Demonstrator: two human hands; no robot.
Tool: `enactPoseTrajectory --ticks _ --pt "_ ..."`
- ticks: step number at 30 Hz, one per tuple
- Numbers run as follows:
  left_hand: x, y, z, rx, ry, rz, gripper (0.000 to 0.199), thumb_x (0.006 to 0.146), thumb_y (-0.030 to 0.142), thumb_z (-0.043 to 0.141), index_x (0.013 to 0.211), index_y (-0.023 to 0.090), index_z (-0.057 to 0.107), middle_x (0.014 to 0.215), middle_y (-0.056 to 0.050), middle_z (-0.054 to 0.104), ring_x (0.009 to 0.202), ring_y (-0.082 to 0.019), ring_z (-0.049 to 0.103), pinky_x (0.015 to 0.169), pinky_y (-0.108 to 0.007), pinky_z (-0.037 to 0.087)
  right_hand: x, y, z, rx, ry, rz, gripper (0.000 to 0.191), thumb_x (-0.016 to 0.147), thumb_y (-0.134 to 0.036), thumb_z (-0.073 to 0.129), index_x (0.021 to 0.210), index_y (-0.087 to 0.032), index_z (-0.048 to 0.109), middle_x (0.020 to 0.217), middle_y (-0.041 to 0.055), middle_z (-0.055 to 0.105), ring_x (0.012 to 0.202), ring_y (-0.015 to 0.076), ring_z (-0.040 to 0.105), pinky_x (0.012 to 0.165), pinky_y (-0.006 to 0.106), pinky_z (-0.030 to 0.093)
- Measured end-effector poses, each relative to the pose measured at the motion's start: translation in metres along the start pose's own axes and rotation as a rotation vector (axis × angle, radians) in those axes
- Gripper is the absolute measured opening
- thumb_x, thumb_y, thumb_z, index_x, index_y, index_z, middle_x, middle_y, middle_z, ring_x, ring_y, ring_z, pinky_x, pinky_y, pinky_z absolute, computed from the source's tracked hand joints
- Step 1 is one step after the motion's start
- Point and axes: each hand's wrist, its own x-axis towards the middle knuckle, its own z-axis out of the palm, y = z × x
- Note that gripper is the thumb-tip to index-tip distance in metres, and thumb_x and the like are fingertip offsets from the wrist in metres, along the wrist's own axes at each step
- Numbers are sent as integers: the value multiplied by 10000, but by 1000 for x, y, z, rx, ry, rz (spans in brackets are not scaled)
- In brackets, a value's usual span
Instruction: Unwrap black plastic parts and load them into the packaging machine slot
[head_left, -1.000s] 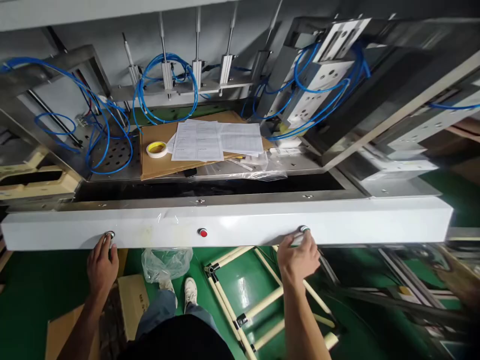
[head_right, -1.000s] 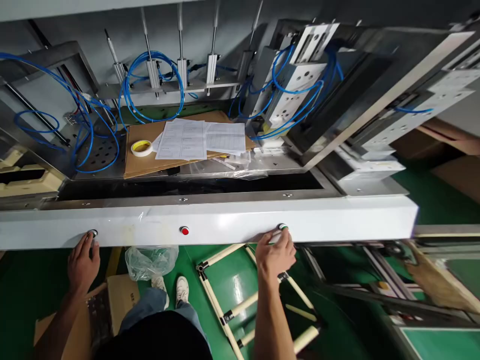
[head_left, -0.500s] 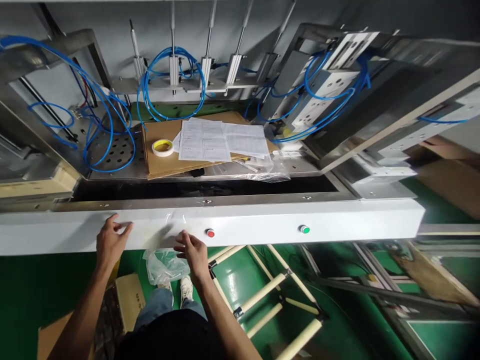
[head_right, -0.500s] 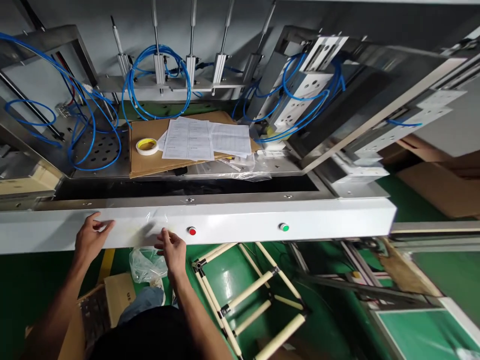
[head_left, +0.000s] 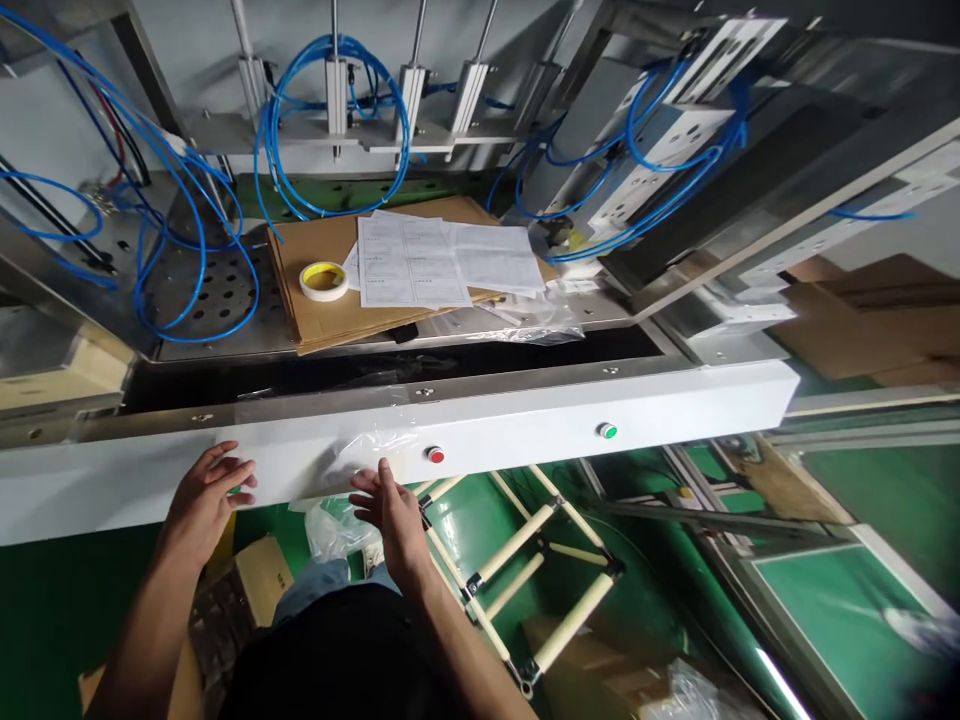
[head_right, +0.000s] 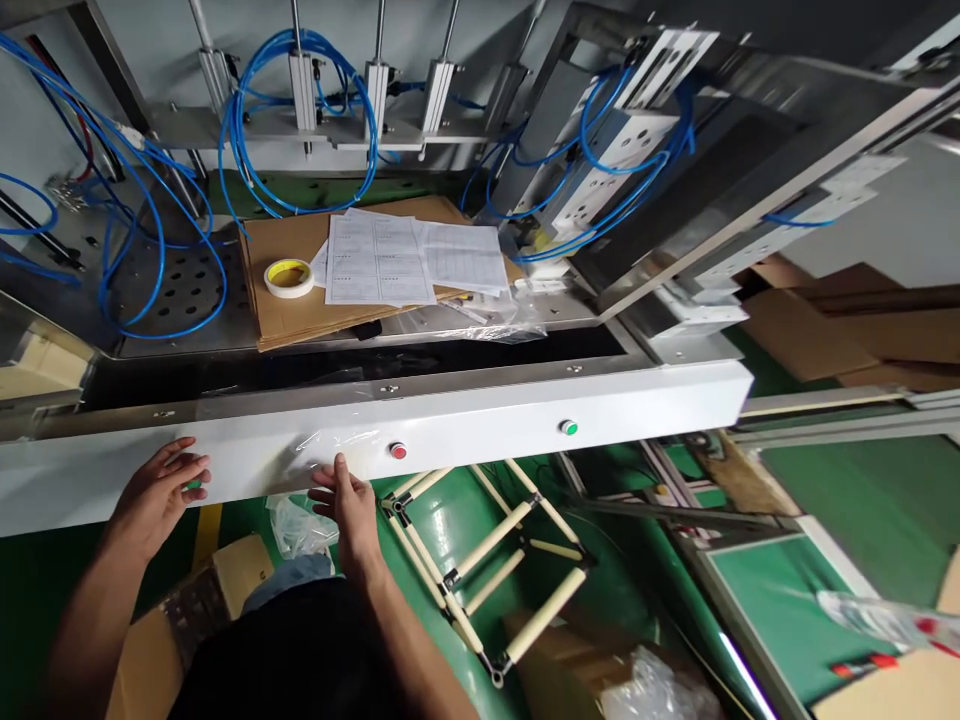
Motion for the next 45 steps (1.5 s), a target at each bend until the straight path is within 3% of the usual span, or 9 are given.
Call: enactPoseTrajectory --ticks 13,16,20,22,24,27,31,41,45 --pt "20 -2 -13 64 -16 17 613 489 268 954 906 233 506 727 71 619 613 -136 626 527 -244 549 12 -10 3 197 103 -247 517 670 -619 916 916 -198 745 913 51 781 756 168 723 712 279 571" --pt "22 -4 -16 166 85 185 586 596 368 928 985 245 509 834 43 619 717 -159 641 620 -286 563 12 -5 4 179 118 -285 523 673 -634 908 894 -192 736 894 59 777 787 191 735 732 296 578" --pt "22 6 -8 508 351 640 502 816 509 793 1172 247 555 1046 -40 636 906 -221 638 857 -418 575 12 0 4 148 133 -315 548 668 -654 901 872 -174 731 847 71 771 785 211 738 752 321 584" --pt "25 11 11 755 166 885 418 921 531 681 1207 235 609 1167 -102 672 1074 -291 657 1002 -491 544 12 2 2 129 139 -326 550 676 -662 892 872 -172 736 834 63 767 752 194 722 767 324 584" --pt "32 11 40 962 -169 1078 380 1006 494 567 1262 223 640 1306 -140 690 1257 -331 634 1128 -511 483 12 3 -1 107 144 -337 543 690 -666 882 879 -175 744 832 53 763 739 180 708 783 322 581" --pt "49 1 87 1176 -419 1187 442 1064 412 455 1427 196 589 1496 -151 636 1414 -336 562 1216 -523 411 14 5 -6 72 134 -356 525 703 -669 871 856 -181 753 812 44 757 738 173 689 789 317 569" --pt "70 -20 122 1392 -435 1199 559 1063 439 447 1532 141 518 1580 -186 564 1465 -374 523 1231 -589 384 17 4 -12 37 111 -371 538 697 -702 859 801 -183 765 797 53 759 722 177 659 769 323 553" --pt "80 -31 118 1469 -472 1249 610 1069 473 426 1590 159 470 1653 -147 478 1556 -365 405 1282 -600 311 1 6 -40 -138 76 -321 620 700 -793 806 754 -176 797 681 78 743 602 205 649 623 337 542" --pt "78 -31 118 1475 -476 1266 611 1069 477 438 1594 167 468 1666 -143 461 1570 -364 380 1295 -606 282 2 -29 -46 -508 216 -605 508 860 -705 712 821 -211 822 680 71 735 606 218 641 645 354 542"
